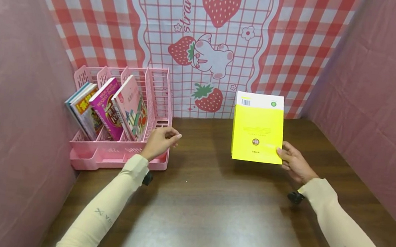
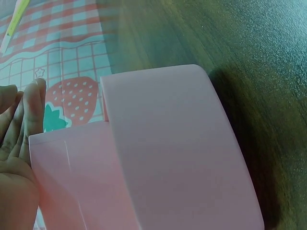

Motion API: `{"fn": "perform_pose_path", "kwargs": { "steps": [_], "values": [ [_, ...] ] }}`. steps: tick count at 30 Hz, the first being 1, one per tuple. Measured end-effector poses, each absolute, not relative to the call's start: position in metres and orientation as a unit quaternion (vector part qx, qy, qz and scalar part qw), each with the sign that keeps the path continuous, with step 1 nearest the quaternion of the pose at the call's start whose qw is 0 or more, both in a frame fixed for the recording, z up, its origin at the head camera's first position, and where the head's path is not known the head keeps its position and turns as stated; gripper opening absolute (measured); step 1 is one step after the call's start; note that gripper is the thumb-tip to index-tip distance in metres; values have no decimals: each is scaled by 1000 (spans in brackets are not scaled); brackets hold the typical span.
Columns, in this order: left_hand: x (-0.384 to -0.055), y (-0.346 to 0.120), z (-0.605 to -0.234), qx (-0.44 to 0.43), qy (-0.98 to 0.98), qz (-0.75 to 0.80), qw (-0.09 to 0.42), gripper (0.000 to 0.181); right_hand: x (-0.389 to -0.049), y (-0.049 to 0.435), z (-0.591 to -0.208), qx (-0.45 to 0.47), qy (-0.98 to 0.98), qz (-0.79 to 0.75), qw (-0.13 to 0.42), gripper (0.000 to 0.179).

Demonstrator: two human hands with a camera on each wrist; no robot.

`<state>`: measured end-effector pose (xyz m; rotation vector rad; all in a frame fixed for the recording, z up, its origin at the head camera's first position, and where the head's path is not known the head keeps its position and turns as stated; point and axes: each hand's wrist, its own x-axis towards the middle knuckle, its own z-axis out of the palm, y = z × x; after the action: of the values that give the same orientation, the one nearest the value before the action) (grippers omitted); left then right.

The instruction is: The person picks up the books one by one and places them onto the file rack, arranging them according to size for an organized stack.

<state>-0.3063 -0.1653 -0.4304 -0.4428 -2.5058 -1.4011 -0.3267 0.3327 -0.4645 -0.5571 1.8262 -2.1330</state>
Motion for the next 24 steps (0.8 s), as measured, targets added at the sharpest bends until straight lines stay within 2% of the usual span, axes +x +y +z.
{"fn": "perform_pose_path", "kwargs": {
  "steps": [12,24],
  "values": [
    [-308,-163,-431,-151,-852,-490,104,19,-324,315,-459,-196,630,-738,142,19],
    [-307,-160,-430,-158,-869,-453,119,21,-322,297,-460,-204,624,-740,147,21]
  ]
}}
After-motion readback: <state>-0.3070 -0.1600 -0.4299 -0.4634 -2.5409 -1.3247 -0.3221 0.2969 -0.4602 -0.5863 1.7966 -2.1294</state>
